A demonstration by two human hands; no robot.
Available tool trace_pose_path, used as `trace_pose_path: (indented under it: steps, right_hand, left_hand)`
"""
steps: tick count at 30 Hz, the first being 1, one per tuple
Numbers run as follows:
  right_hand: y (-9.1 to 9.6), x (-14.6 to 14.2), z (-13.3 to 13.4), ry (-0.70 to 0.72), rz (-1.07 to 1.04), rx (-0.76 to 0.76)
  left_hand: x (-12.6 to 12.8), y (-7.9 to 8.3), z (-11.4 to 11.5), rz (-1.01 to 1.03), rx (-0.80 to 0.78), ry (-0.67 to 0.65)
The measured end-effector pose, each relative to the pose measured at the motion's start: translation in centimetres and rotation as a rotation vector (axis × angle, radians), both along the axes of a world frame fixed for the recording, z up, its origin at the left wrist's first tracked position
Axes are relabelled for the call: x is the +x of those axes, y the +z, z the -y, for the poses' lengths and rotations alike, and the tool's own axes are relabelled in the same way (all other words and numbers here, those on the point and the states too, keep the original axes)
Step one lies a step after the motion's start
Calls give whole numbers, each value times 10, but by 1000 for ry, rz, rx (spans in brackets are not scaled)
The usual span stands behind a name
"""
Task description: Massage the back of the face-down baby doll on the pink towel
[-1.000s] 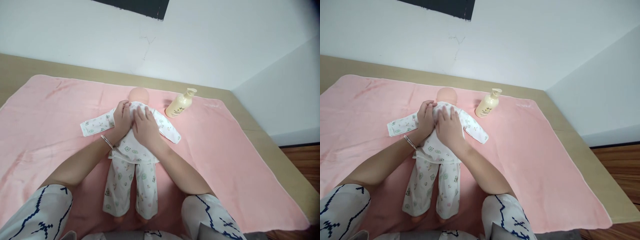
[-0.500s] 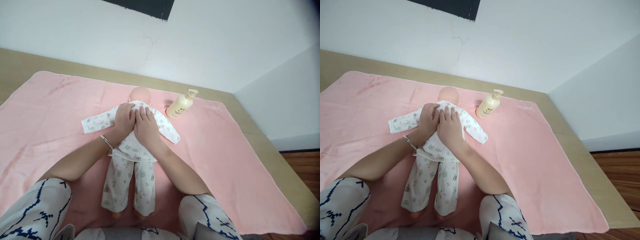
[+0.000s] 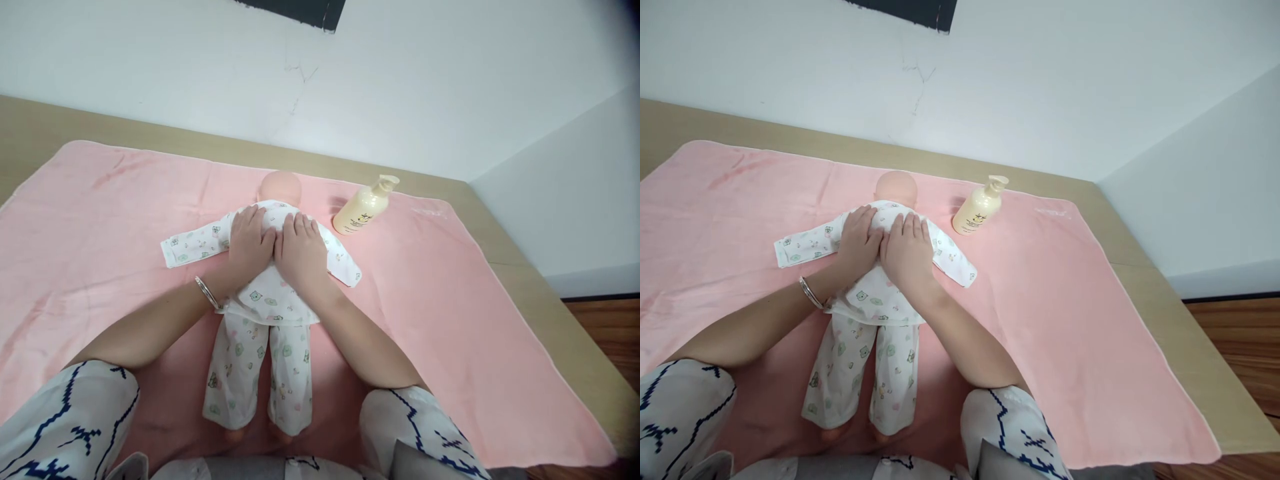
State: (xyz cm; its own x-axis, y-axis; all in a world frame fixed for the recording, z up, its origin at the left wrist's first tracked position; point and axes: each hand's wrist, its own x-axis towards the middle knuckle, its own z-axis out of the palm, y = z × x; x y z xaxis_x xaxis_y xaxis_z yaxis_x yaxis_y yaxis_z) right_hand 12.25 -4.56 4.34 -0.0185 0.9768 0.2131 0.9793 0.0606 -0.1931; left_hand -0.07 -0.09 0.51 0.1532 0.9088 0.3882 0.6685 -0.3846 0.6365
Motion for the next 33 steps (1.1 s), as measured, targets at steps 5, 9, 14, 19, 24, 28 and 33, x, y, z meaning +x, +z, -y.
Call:
trace_pose_path:
  steps: [5,9,14,19,24,28,33]
  right_hand:
    - [-6,26,-25,70,-189,-89]
    - [-5,31,-28,44,-196,-107]
    - [6,-3,10,49,-14,-103]
    - [2,13,-6,133,-134,-105]
    - [-6,33,-33,-23,-201,-126]
    - [1,1,3,31,-63,-79]
    - [6,-2,8,191,-65,-66]
  left_hand:
    - [-5,-5,-1,-30,-51,-121]
    - [-6,-2,3,-74,16,-122]
    - [-8,-3,8,-79,139,-134]
    - [-8,-4,10,-42,151,-133]
    - [-8,-3,-6,-83,21,-79]
    - [-13,-7,-24,-84,-64,-39]
    - [-7,2,1,-148,23,-56]
